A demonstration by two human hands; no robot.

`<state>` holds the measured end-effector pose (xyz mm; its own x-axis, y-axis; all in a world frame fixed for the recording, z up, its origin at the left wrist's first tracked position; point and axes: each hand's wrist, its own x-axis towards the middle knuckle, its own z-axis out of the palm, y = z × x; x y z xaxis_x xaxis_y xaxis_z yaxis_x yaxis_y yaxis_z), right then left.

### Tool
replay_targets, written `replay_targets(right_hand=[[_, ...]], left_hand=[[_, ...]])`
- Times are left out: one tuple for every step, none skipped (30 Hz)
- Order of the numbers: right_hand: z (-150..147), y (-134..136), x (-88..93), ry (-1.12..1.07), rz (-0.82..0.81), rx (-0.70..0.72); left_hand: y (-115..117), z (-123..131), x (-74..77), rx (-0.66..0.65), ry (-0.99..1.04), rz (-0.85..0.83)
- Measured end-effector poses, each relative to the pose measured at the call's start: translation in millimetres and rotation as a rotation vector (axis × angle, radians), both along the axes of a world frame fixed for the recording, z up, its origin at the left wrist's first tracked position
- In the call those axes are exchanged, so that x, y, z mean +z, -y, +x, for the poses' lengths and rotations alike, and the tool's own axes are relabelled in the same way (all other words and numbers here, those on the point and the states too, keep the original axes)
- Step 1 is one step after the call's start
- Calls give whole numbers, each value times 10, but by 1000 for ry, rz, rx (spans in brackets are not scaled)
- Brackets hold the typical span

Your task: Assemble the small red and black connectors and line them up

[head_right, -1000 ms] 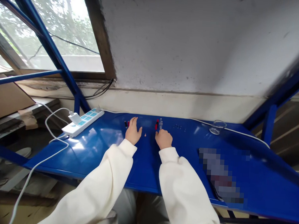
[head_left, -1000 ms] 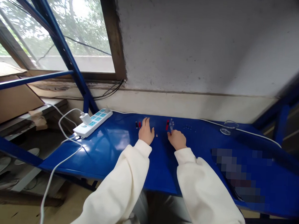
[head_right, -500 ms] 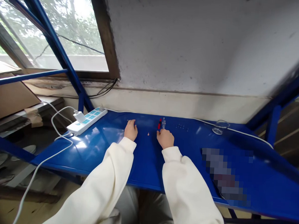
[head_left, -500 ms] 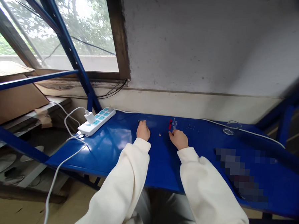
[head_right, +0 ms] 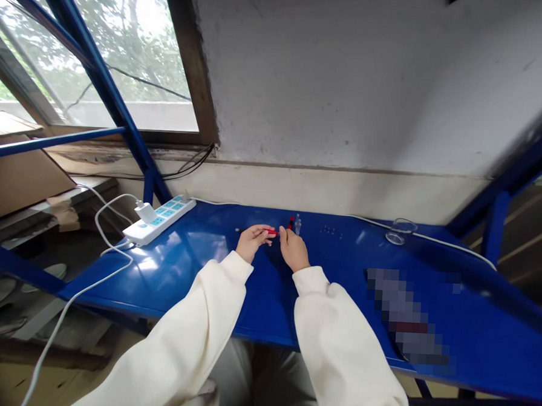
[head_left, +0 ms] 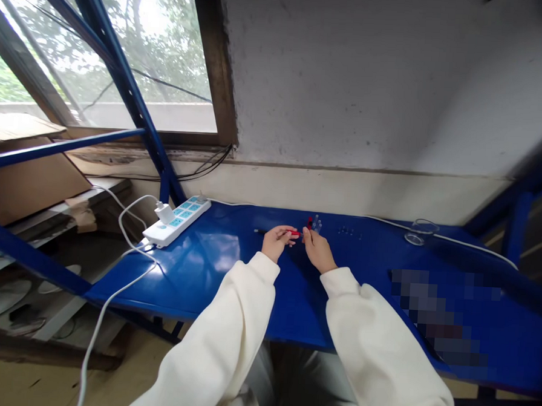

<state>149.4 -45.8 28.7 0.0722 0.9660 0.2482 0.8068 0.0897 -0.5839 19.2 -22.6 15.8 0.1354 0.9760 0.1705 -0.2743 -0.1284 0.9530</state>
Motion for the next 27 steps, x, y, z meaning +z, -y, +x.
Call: replay_targets(right_hand=[[-1, -1, -6, -48, 25, 2], [-2, -3, -14, -96, 46, 15], [-3, -5, -21, -144, 64, 35], [-6, -7, -28, -189, 76, 58], [-11, -8, -33, -231, 85, 81], [-18, -9, -37, -265, 93, 96], [-25, -8, -38, -291, 104, 104], [-34, -4, -37, -307, 117, 102], [-42, 1, -33, -314, 134, 95], [-48, 9, -27, -311, 153, 84], [-53, 18, -18, -301, 171, 72], [-56, 28, -8, -286, 184, 61], [-58, 38, 3, -269, 191, 51], [-58, 47, 14, -255, 194, 46], [-57, 53, 23, -248, 197, 47], [-57, 57, 29, -249, 203, 60], [-57, 57, 31, -258, 213, 82], [-58, 54, 29, -271, 223, 108], [-61, 49, 23, -283, 228, 135], [-64, 42, 14, -290, 224, 158], [-67, 35, 4, -291, 214, 173], [-69, 28, -5, -285, 202, 180], [-69, 23, -13, -277, 192, 181], [-68, 18, -19, -267, 188, 180], [-64, 16, -21, -260, 194, 177], [-59, 14, -21, -253, 204, 174], [-53, 15, -19, -244, 217, 174]], left_hand=[[13, -3, 14, -20, 24, 3], [22, -11, 27, -38, 38, 6], [27, -19, 37, -53, 45, 8], [30, -27, 44, -63, 46, 10], [32, -33, 49, -68, 42, 11], [34, -35, 53, -68, 37, 11], [35, -35, 56, -63, 34, 10], [35, -33, 58, -54, 33, 7], [35, -31, 59, -45, 36, 4], [33, -28, 60, -32, 44, 2], [31, -26, 61, -21, 52, -2], [27, -27, 61, -9, 61, -6], [21, -29, 61, 4, 70, -13], [15, -34, 61, 22, 76, -23], [8, -41, 61, 43, 77, -38], [0, -49, 60, 68, 73, -59], [-8, -58, 59, 95, 65, -82], [-15, -67, 59, 121, 54, -104], [-21, -74, 58, 140, 44, -121], [-26, -81, 59, 154, 36, -133], [-28, -85, 61, 163, 34, -139], [-29, -88, 64, 167, 38, -140], [-27, -89, 69, 163, 49, -136], [-23, -89, 75, 152, 66, -129], [-17, -88, 81, 131, 84, -120], [-11, -85, 85, 99, 101, -112], [-5, -83, 88, 57, 112, -104]])
